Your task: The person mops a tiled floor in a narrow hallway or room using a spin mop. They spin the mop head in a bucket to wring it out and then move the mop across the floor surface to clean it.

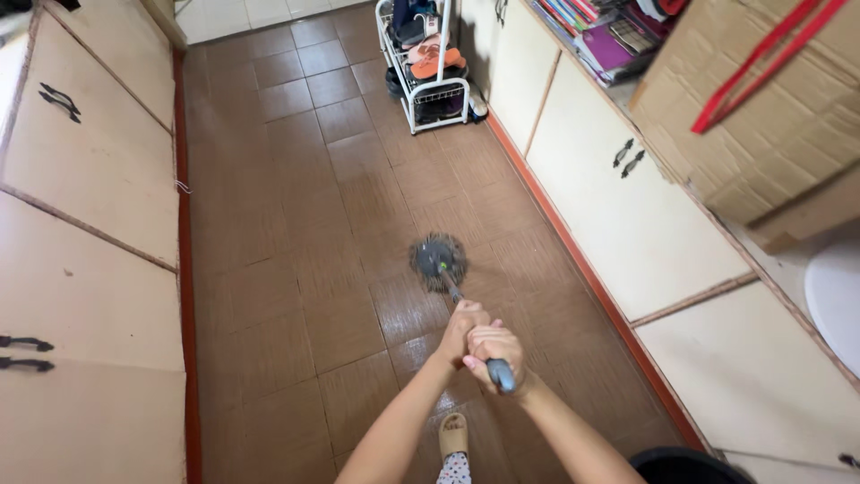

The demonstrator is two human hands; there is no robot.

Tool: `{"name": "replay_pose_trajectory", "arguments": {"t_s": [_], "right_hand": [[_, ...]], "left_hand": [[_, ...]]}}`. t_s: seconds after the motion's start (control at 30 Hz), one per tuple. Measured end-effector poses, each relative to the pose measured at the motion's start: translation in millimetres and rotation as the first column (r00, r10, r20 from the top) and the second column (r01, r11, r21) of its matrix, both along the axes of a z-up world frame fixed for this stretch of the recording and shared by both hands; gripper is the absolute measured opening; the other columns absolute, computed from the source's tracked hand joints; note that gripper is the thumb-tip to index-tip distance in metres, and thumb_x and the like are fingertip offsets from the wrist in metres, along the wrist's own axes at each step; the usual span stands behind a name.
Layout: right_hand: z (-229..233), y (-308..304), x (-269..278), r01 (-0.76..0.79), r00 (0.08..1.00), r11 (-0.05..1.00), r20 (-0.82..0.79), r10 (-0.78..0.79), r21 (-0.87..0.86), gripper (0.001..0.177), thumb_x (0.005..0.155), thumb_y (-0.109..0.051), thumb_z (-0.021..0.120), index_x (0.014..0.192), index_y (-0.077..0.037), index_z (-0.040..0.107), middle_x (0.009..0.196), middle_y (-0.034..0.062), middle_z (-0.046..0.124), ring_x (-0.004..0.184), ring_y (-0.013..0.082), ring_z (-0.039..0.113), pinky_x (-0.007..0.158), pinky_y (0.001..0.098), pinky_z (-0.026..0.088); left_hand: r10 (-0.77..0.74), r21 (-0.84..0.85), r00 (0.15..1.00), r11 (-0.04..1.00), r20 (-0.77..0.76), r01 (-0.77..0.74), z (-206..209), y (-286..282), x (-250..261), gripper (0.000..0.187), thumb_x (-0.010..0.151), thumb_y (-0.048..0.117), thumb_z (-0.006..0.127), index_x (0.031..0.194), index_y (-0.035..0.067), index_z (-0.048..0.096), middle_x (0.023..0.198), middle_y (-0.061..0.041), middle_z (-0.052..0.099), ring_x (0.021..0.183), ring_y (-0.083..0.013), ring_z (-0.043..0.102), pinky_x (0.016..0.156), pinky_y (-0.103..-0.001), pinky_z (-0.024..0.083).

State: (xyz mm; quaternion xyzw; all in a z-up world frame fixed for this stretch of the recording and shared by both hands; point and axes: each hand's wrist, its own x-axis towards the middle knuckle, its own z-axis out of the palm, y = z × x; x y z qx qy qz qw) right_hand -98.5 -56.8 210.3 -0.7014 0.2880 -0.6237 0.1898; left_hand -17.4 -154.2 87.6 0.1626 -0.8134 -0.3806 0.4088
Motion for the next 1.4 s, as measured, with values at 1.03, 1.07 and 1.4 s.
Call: {"name": "replay_pose_trajectory", "arguments": {"t_s": [1.03,1.07,1.4], "right_hand": [[-49.4,-72.5,-135.9,0.173,0.974,0.970,-0.178,-0.143,0.169,0.019,0.087,0.001,0.067,0.075,-0.004,0.053,0.072,0.0102,0.059,0.065,0.0264,0.058,0.064,0.0366,0.046],[-59.6,-59.6,-143.8,0.158,0.957,0.965,-0.273,-0.098,0.208,0.015,0.086,0.001,0.070,0.078,-0.004,0.057,0.077,0.0108,0.060,0.071,0.0290,0.059,0.070,0.0376,0.047],[-9.1,112.1,-231.3,0.162,0.950,0.939,-0.305,-0.066,0.303,0.017,0.089,0.004,0.068,0.076,0.000,0.058,0.073,0.0119,0.059,0.067,0.0262,0.058,0.068,0.0355,0.047]], "left_hand": [[0.089,0.222,0.980,0.967,0.180,-0.129,-76.5,-88.8,-126.6,0.011,0.077,0.015,0.066,0.085,0.007,0.069,0.096,-0.011,0.066,0.095,-0.0308,0.062,0.086,-0.038,0.050],[0.218,-0.045,0.904,0.975,0.366,-0.217,-80.2,-78.5,-126.3,0.018,0.071,0.016,0.071,0.086,0.007,0.070,0.098,-0.012,0.066,0.100,-0.0340,0.060,0.088,-0.042,0.048],[0.067,0.072,0.988,0.994,0.139,-0.078,-29.8,91.4,-222.2,0.016,0.075,0.019,0.070,0.086,0.006,0.070,0.105,-0.015,0.070,0.105,-0.0344,0.061,0.094,-0.043,0.049]]}}
